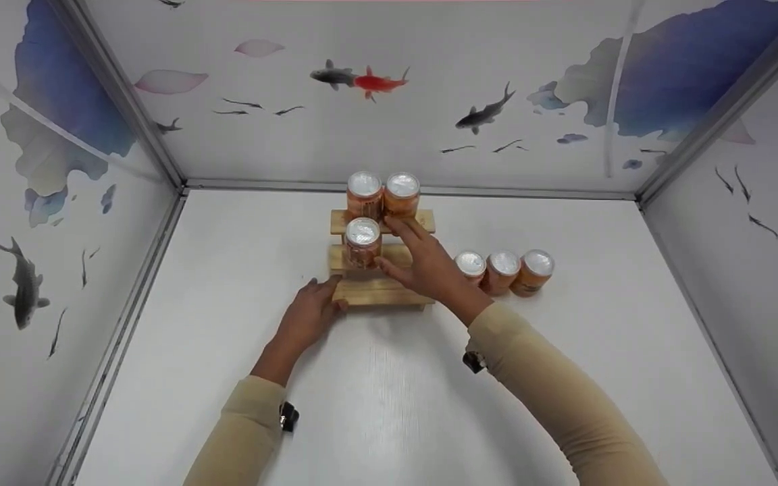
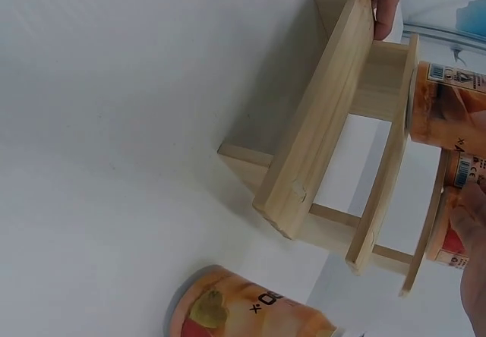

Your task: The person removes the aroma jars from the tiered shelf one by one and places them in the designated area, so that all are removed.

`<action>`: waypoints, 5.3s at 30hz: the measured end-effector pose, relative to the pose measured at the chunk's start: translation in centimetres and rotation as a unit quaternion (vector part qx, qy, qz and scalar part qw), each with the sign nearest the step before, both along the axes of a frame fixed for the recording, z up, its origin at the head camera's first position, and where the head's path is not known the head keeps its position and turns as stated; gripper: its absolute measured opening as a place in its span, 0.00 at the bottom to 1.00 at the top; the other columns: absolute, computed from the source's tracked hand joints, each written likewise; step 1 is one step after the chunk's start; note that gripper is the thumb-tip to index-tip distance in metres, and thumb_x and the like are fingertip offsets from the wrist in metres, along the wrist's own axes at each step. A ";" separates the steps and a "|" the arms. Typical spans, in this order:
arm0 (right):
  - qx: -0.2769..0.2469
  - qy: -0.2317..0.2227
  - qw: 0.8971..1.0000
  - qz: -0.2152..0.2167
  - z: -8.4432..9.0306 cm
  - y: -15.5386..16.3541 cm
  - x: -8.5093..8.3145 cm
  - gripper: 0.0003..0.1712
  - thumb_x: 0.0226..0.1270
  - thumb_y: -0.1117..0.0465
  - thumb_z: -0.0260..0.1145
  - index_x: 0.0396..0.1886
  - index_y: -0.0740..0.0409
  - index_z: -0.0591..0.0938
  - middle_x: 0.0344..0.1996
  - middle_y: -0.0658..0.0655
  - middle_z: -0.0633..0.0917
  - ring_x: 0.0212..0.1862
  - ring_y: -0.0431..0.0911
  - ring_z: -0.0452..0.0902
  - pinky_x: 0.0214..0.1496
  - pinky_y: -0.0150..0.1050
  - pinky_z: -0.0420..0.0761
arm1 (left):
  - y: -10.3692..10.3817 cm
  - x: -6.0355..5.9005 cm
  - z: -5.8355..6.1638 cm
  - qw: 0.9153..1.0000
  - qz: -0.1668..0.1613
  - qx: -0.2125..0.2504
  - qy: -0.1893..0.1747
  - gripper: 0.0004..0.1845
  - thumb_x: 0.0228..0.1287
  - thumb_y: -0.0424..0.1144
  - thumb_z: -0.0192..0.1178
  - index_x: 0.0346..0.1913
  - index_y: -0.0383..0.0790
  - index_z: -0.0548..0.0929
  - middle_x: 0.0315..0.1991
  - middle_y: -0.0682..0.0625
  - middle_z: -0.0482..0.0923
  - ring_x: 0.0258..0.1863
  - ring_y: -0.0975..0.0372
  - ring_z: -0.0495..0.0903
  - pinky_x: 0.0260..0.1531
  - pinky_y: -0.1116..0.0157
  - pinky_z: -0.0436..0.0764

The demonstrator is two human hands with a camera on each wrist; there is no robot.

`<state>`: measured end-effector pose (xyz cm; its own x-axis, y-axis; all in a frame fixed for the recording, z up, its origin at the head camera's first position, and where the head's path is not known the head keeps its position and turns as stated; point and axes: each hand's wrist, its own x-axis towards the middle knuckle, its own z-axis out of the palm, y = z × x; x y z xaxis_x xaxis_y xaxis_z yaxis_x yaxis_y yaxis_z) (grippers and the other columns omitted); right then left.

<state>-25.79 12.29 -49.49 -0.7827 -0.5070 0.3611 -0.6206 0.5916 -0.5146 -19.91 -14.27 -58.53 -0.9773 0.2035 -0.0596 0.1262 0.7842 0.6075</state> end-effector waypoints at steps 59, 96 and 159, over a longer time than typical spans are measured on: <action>-0.033 -0.045 0.998 -0.036 -1.1 -3.8 -0.4 0.48 0.73 0.50 0.81 0.83 0.60 0.67 0.74 0.67 0.76 0.76 0.63 0.77 0.78 0.61 0.80 | 0.0 -0.1 -0.2 1.000 0.004 0.002 0.001 0.31 0.86 0.49 0.62 0.84 0.44 0.72 0.78 0.36 0.76 0.84 0.36 0.66 0.81 0.37 0.70; -0.103 0.033 0.994 -0.016 -0.6 1.5 1.0 0.45 0.67 0.57 0.85 0.77 0.62 0.73 0.61 0.66 0.81 0.63 0.59 0.86 0.60 0.52 0.93 | -0.1 0.2 -0.5 1.000 0.003 0.020 0.021 0.31 0.85 0.48 0.62 0.83 0.42 0.73 0.77 0.31 0.76 0.82 0.33 0.67 0.80 0.36 0.71; -0.056 0.026 0.995 -0.074 -5.6 13.5 6.7 0.47 0.55 0.60 0.92 0.70 0.63 0.76 0.59 0.61 0.83 0.60 0.53 0.86 0.54 0.55 0.93 | -0.2 0.3 -0.1 1.000 0.004 0.026 0.009 0.35 0.83 0.54 0.61 0.84 0.43 0.71 0.79 0.31 0.73 0.84 0.34 0.65 0.82 0.36 0.69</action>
